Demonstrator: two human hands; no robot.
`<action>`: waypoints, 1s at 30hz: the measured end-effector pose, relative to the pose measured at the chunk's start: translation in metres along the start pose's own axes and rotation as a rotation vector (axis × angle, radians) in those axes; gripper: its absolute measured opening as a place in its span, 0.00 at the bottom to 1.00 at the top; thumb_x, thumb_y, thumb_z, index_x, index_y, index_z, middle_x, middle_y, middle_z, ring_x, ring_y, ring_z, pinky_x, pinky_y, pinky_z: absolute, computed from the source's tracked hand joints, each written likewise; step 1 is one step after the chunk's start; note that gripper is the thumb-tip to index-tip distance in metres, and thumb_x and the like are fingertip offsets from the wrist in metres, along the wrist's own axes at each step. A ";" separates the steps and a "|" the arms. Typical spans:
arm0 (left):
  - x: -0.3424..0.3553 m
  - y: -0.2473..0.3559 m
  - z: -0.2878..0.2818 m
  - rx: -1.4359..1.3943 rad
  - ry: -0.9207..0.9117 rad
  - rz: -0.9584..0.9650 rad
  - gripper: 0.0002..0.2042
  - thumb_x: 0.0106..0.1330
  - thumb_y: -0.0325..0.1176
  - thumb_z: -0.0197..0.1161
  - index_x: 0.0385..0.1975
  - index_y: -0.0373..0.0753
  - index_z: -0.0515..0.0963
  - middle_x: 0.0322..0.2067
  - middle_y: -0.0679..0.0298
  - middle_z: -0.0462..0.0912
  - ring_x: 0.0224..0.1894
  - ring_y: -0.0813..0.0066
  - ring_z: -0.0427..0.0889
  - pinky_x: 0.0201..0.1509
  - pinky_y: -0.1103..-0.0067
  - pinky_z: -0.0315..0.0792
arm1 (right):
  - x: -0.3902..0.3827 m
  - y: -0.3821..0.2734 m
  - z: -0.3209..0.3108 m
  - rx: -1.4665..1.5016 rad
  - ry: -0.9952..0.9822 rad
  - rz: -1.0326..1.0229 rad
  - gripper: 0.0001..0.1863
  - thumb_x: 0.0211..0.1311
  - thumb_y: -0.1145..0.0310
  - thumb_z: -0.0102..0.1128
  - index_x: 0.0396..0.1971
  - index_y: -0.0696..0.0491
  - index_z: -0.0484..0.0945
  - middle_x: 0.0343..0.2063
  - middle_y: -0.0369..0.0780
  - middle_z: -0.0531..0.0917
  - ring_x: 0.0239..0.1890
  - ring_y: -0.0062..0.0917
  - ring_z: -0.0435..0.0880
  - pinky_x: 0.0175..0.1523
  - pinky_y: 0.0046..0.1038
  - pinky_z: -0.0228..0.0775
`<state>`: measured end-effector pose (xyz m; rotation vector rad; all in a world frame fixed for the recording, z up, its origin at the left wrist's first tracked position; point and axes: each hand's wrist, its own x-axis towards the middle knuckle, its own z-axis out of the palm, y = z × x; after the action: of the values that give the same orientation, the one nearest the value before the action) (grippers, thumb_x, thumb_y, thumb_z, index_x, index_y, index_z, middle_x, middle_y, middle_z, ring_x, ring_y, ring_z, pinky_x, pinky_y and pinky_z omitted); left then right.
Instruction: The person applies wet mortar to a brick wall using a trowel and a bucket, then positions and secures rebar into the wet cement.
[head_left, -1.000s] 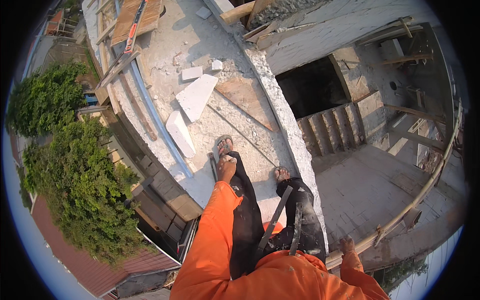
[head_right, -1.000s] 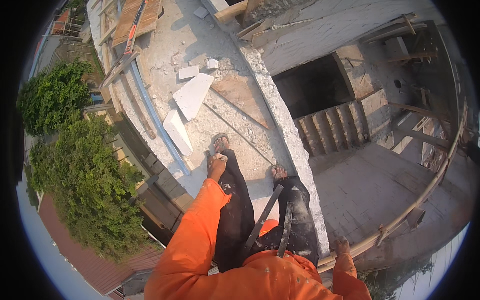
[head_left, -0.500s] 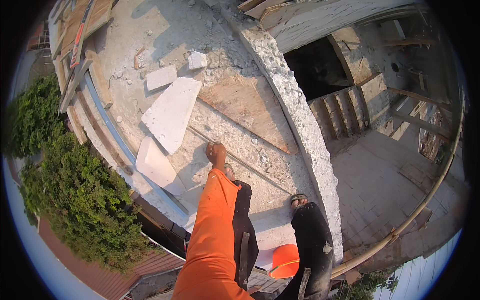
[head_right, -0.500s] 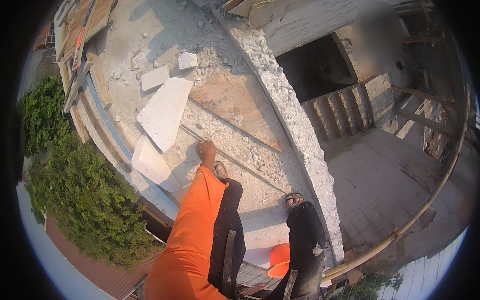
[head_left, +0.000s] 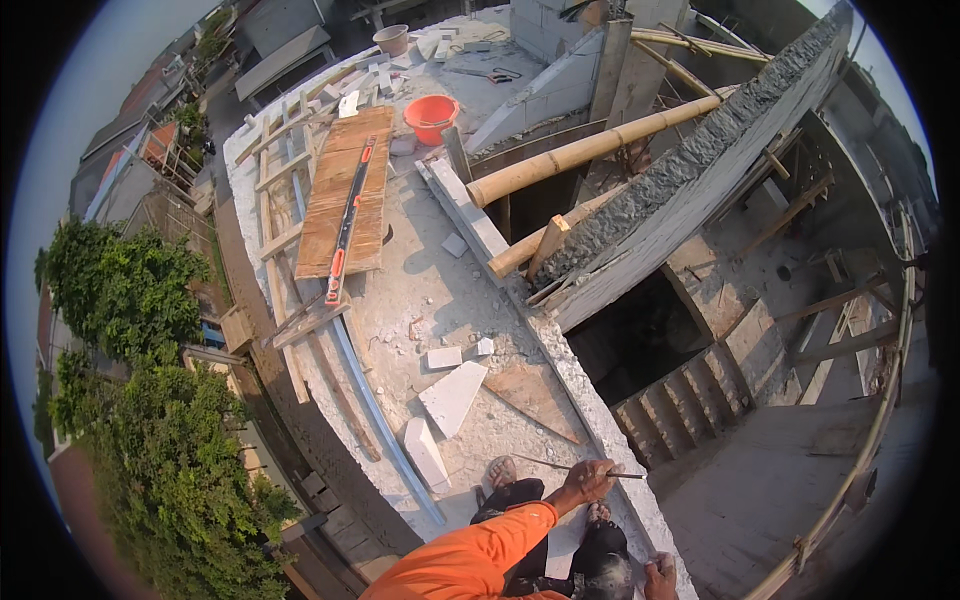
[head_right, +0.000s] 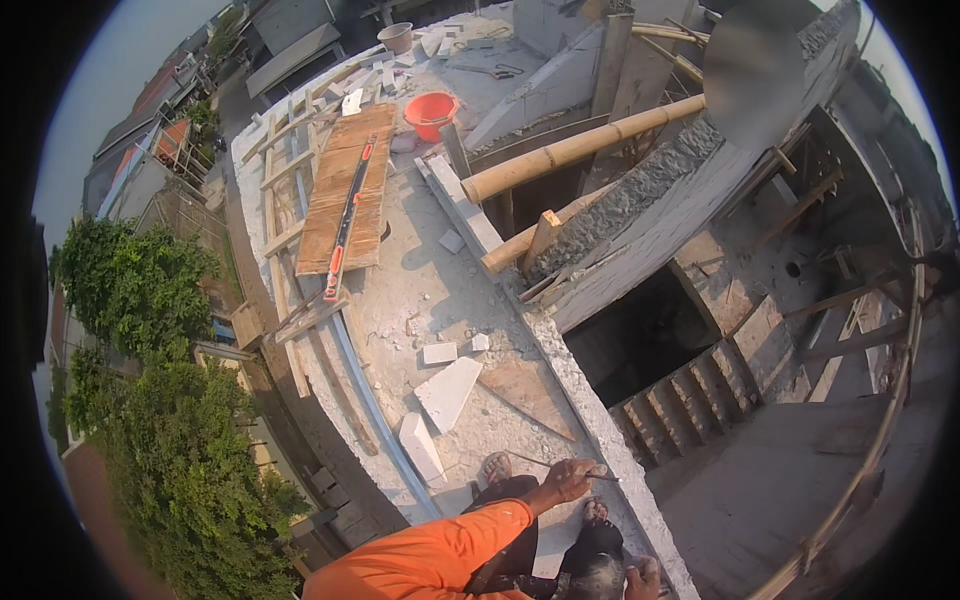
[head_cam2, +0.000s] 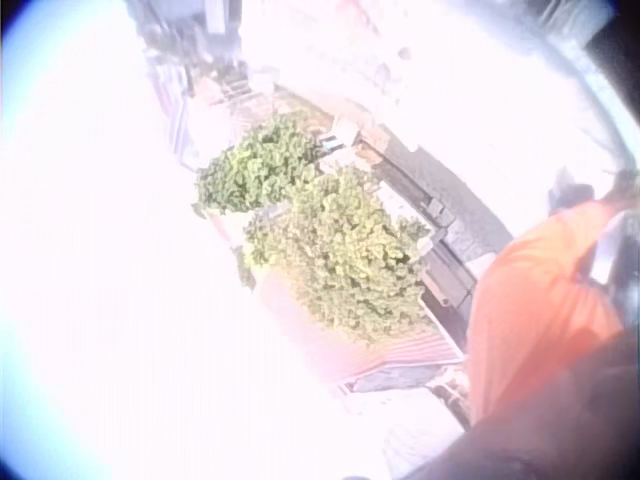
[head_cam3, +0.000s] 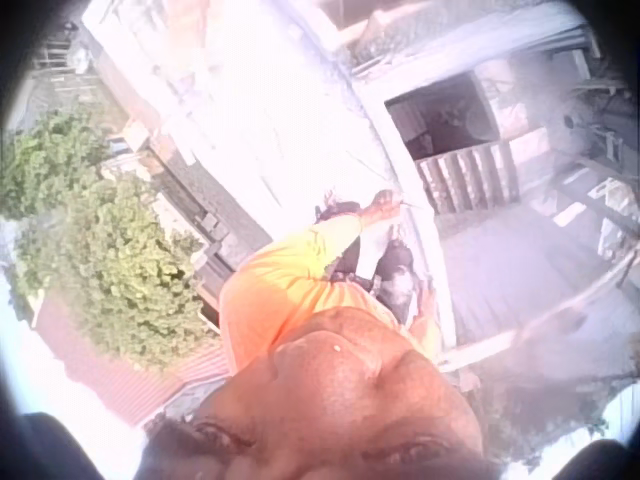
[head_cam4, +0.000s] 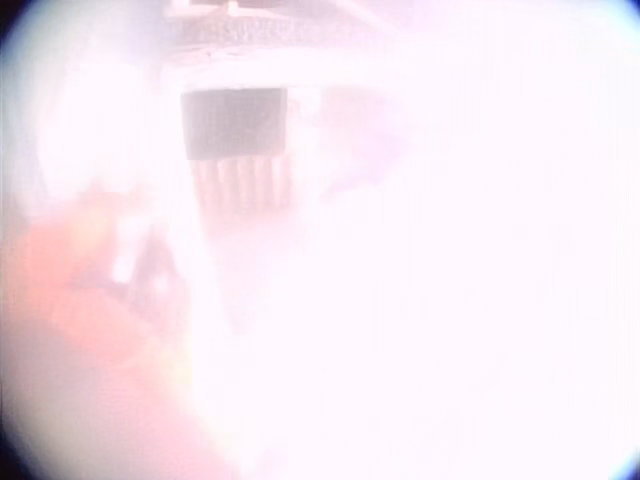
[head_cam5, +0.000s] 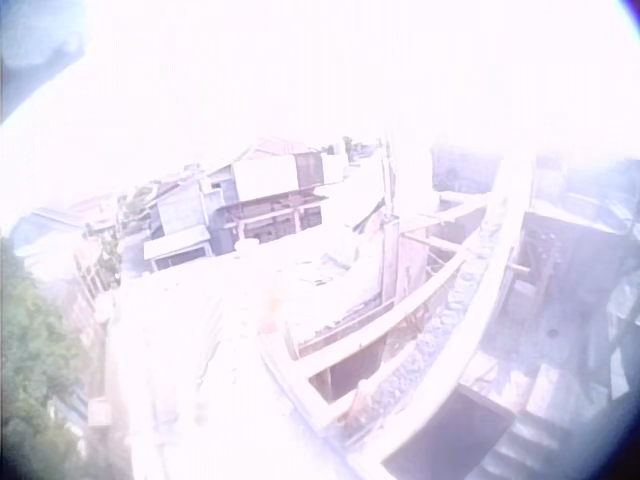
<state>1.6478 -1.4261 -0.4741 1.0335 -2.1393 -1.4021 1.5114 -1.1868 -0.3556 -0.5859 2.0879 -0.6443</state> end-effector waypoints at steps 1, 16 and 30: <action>0.000 0.039 -0.015 0.064 -0.119 -0.032 0.10 0.55 0.39 0.53 0.28 0.40 0.75 0.26 0.53 0.80 0.33 0.55 0.79 0.36 0.68 0.73 | -0.007 -0.027 0.001 0.066 0.044 -0.087 0.16 0.55 0.63 0.49 0.44 0.52 0.71 0.31 0.36 0.73 0.36 0.21 0.74 0.37 0.24 0.66; -0.076 0.225 0.020 0.582 -0.564 0.151 0.16 0.58 0.48 0.52 0.28 0.40 0.74 0.28 0.50 0.78 0.35 0.51 0.78 0.38 0.62 0.70 | -0.112 -0.053 -0.143 1.260 0.373 -0.590 0.21 0.61 0.46 0.46 0.22 0.49 0.63 0.21 0.33 0.69 0.37 0.28 0.77 0.44 0.29 0.69; -0.118 0.315 0.172 0.555 -1.135 0.423 0.19 0.63 0.48 0.47 0.29 0.38 0.75 0.29 0.49 0.78 0.35 0.50 0.76 0.37 0.65 0.68 | -0.222 0.174 -0.174 1.367 0.957 -0.278 0.26 0.54 0.40 0.49 0.28 0.51 0.70 0.23 0.37 0.78 0.25 0.20 0.77 0.33 0.20 0.69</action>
<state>1.4958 -1.1582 -0.2559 -0.2769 -3.3815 -1.3257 1.4541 -0.8795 -0.2468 0.3327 1.6846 -2.5376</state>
